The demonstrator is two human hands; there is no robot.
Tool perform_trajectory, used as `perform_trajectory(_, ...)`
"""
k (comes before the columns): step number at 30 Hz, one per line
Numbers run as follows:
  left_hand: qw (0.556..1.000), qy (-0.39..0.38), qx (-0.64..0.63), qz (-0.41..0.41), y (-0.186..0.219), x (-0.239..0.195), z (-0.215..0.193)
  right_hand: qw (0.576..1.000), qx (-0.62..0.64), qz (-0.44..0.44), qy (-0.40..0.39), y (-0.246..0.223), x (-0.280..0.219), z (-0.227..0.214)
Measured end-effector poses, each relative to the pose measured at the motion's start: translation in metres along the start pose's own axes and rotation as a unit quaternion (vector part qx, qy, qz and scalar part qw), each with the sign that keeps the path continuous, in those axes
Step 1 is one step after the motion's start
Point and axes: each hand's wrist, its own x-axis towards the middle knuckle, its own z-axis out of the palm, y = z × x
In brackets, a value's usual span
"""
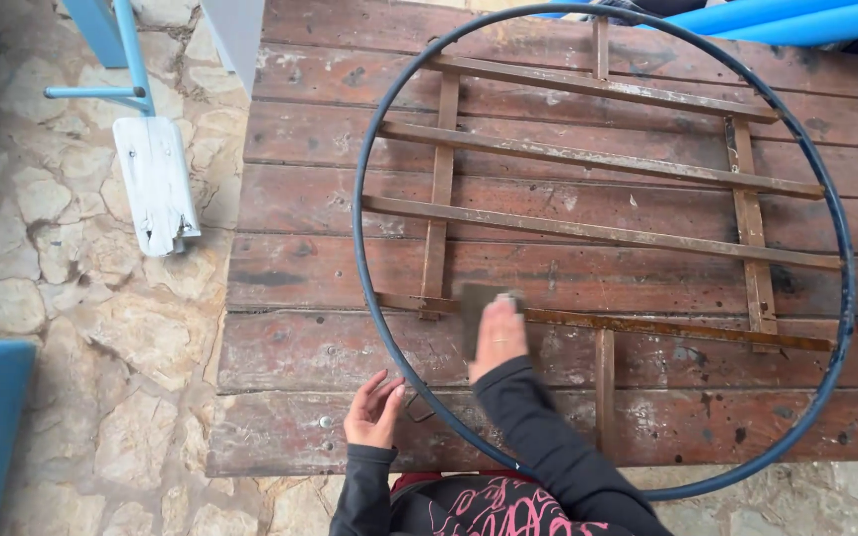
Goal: Sanding a metal frame on a wooden table using a sanding block and a cloth
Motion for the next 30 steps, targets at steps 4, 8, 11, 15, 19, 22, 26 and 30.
perform_trajectory(4,0.996,0.020,0.023,0.080,0.026,0.004,-0.004,0.984,0.041,-0.073,0.157,0.025,-0.012,0.060)
perform_trajectory(8,0.990,0.016,0.061,0.128,0.042,-0.006,-0.008,0.949,0.089,0.030,0.301,0.084,-0.004,0.069)
perform_trajectory(11,0.992,0.016,0.077,0.100,0.044,-0.011,-0.007,0.983,0.014,-0.053,0.173,0.005,-0.001,0.049)
perform_trajectory(15,0.992,-0.001,0.081,0.101,0.048,-0.012,-0.002,0.977,-0.014,-0.081,0.194,0.042,-0.013,0.051)
perform_trajectory(19,0.989,-0.002,0.098,0.111,0.040,-0.018,0.002,0.978,-0.090,0.111,0.152,0.115,0.002,0.060)
perform_trajectory(22,0.987,-0.015,0.119,0.110,0.033,-0.019,0.007,0.986,-0.108,0.056,0.113,0.045,-0.006,0.041)
perform_trajectory(26,0.981,-0.006,0.149,0.120,0.042,-0.020,0.009,0.993,-0.035,-0.059,0.099,0.034,-0.023,0.048)
perform_trajectory(30,0.980,-0.006,0.156,0.124,0.041,-0.026,0.002,0.984,-0.084,0.151,0.052,0.131,-0.001,0.048)
